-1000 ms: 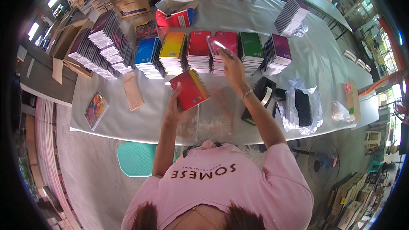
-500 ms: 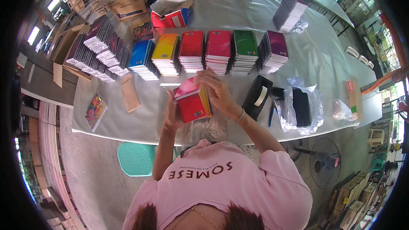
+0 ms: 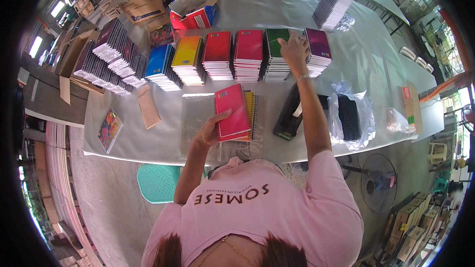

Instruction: The person picks up several small notebooks of different colors, aligns them into a stack, and then places the stack into a clear plastic bag.

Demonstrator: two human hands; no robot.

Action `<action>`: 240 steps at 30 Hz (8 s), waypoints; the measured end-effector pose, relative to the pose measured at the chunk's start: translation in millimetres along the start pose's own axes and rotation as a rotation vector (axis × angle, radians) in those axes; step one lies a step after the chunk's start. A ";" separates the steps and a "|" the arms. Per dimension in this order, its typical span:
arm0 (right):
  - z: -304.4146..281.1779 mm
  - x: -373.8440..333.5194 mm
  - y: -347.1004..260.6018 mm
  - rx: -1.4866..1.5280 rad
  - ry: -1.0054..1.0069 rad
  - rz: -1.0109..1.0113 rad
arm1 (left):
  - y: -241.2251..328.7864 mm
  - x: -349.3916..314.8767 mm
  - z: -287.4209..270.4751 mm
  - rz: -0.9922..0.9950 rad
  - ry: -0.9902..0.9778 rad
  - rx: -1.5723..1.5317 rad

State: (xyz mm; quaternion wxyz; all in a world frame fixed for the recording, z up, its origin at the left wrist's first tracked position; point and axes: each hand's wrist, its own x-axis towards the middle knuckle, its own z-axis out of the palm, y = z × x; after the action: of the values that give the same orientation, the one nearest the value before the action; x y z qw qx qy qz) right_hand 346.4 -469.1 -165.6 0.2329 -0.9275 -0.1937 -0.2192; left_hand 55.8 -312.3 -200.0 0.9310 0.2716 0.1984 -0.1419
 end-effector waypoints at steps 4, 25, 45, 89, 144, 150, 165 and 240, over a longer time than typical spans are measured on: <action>6.3 22.2 26.0 0.156 -0.401 0.171 | -0.4 1.8 12.0 0.163 0.064 0.012; -75.0 -27.5 -122.0 1.201 -1.136 -0.308 | 12.5 -7.6 -12.0 0.017 -0.243 -0.192; -42.6 -46.3 -77.5 0.758 -0.008 -0.102 | 7.0 -4.1 -5.9 0.368 0.068 -0.029; -103.3 -158.3 -130.7 1.166 -0.602 0.499 | -7.5 -44.3 -44.9 0.414 0.038 -0.136; 6.6 -319.2 -121.1 1.166 -0.709 0.207 | -23.3 -59.2 -137.6 0.496 -0.059 1.179; 18.4 -320.2 -109.7 1.055 -0.818 0.211 | -28.8 -56.3 -140.2 0.477 -0.058 1.121; -25.8 -276.9 -122.1 0.792 -0.827 0.007 | -18.8 -65.7 -133.6 0.368 0.017 1.065; 9.7 -300.9 -99.4 1.584 -0.812 0.662 | -23.3 -56.9 -86.8 0.591 0.375 0.963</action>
State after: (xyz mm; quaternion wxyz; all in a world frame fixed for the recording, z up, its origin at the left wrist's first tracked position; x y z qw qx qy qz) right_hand 54.1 -460.3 -288.3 0.7593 -0.5132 -0.0794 0.3922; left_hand -28.4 -273.6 -252.2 0.6523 0.7273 0.1886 0.0998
